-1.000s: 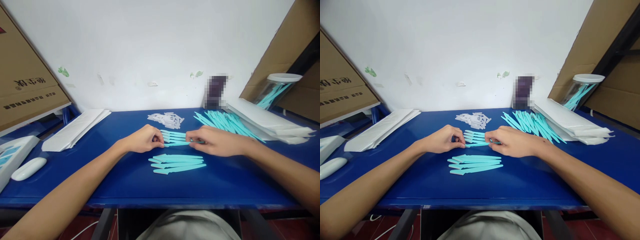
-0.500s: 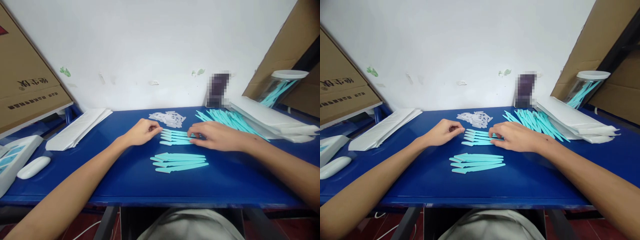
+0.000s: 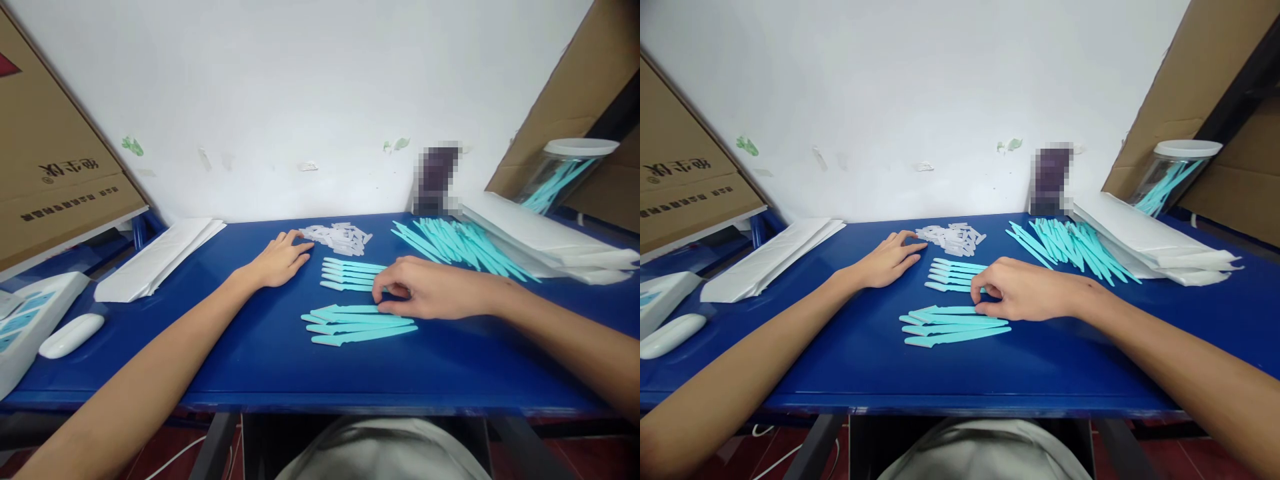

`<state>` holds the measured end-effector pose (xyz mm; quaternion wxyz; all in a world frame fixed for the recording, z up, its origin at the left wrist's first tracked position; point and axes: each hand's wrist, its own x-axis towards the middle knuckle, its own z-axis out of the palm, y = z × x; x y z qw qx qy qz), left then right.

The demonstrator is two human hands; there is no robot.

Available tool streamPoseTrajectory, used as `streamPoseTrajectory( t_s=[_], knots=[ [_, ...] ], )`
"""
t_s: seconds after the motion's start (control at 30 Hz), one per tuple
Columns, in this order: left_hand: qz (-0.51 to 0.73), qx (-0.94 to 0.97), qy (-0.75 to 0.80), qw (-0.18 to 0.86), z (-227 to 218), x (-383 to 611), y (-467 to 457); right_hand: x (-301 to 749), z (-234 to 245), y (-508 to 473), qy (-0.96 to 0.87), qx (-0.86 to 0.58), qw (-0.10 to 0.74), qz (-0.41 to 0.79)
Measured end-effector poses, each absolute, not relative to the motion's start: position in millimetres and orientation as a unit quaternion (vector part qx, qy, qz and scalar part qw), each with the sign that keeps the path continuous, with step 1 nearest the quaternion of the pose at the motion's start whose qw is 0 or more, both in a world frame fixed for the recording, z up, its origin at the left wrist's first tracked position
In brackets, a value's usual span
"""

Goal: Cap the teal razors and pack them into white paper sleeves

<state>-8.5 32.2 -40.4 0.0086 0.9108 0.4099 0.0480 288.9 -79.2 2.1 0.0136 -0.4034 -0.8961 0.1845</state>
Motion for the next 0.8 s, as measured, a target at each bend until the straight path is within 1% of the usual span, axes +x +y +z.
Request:
streamPoseTrajectory(
  t_s=[0.13, 0.3, 0.4, 0.8],
  knots=[
    [0.050, 0.916, 0.398, 0.011, -37, -7, 30, 289, 4, -80, -0.896, -0.418, -0.002, 0.150],
    [0.022, 0.921, 0.385, 0.063, -34, -7, 29, 292, 5, -79, -0.883, -0.445, -0.017, 0.149],
    [0.023, 0.924, 0.375, 0.069, -35, -7, 30, 295, 5, -77, -0.878, -0.455, -0.012, 0.150],
    [0.093, 0.924, 0.365, -0.063, -25, -2, 25, 297, 2, -68, -0.864, -0.475, 0.029, 0.164]
  ],
)
